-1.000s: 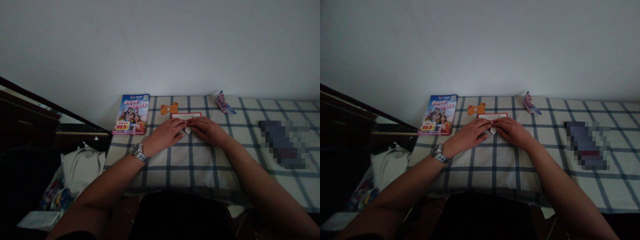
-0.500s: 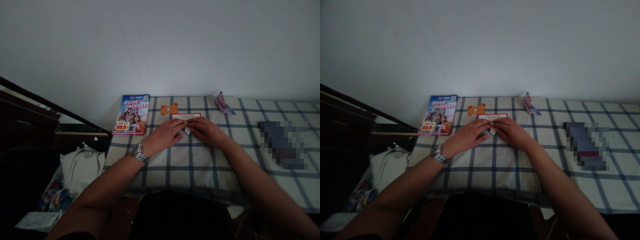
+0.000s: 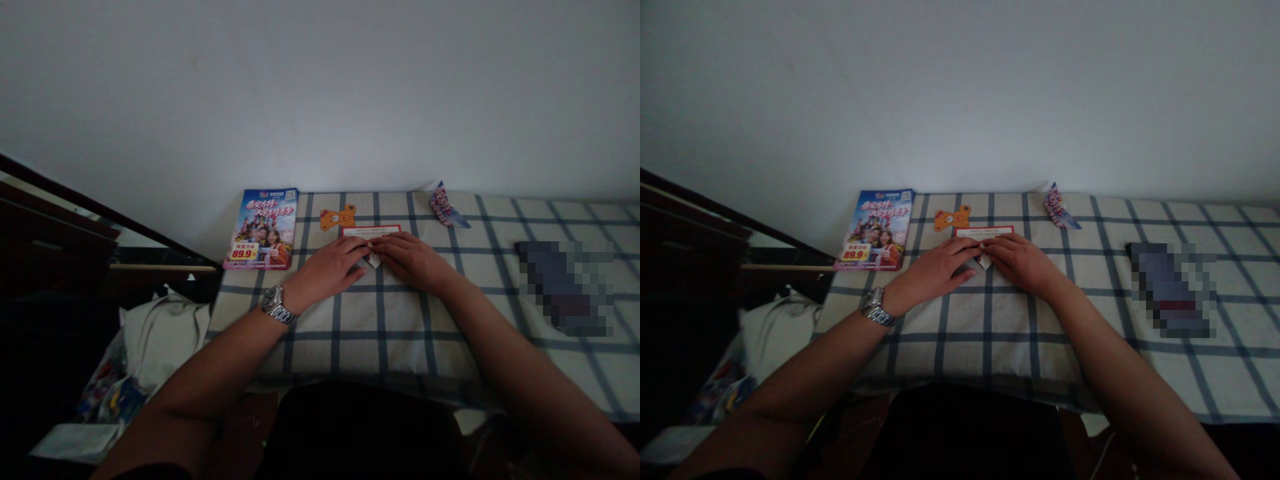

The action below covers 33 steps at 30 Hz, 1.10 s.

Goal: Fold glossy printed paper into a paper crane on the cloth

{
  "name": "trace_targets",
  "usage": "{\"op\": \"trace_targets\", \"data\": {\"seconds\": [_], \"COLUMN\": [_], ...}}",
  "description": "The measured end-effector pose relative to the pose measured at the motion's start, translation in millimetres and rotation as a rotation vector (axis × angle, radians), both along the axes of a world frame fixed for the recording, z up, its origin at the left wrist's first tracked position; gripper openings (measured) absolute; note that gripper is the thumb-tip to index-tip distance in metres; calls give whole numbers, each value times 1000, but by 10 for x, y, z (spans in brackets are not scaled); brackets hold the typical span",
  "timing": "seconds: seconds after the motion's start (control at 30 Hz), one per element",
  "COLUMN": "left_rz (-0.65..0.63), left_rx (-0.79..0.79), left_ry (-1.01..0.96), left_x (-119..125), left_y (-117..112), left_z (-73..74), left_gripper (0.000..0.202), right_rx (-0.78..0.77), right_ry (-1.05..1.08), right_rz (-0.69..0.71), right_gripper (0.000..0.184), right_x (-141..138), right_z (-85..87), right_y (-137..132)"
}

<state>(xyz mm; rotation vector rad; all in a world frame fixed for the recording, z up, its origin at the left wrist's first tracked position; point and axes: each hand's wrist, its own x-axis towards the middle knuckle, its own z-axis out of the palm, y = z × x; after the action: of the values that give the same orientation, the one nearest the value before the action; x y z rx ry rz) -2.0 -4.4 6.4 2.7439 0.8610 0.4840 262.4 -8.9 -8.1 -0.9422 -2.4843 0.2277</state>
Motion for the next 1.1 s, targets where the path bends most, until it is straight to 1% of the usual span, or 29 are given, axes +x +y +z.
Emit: {"op": "trace_targets", "data": {"seconds": [0.2, 0.37, 0.5, 0.67, 0.87, 0.93, 1.0, 1.1], "left_rz": [-14, -25, -21, -19, -21, -48, -101, -152], "left_rx": [-5, 16, 20, 25, 0, -14, -32, -28], "left_ry": [9, 15, 22, 11, -11, -34, -50, -54], "left_x": [-7, -11, -12, -12, -17, -44, -81, -124], "left_y": [5, 6, 8, 13, 15, 29, 47, 65], "left_z": [7, 15, 9, -20, -10, -3, 4, 16], "left_gripper": [39, 37, 38, 38, 40, 39, 36, 32], "right_rx": [-31, 9, 23, 50, 72, 62, 57, 63], "right_ry": [36, 46, 24, 22, 5, 9, 12, 15], "right_rz": [-15, -43, -48, -33, -9, -9, -4, -4], "right_gripper": [33, 34, 33, 33, 31, 31, 31, 31], "right_x": [-4, -30, -34, -32, -41, -42, -43, -42], "right_z": [20, 5, -24, -42, -29, -21, -13, -8], "right_y": [-23, -37, -31, -15, -2, -2, -7, -17]}}
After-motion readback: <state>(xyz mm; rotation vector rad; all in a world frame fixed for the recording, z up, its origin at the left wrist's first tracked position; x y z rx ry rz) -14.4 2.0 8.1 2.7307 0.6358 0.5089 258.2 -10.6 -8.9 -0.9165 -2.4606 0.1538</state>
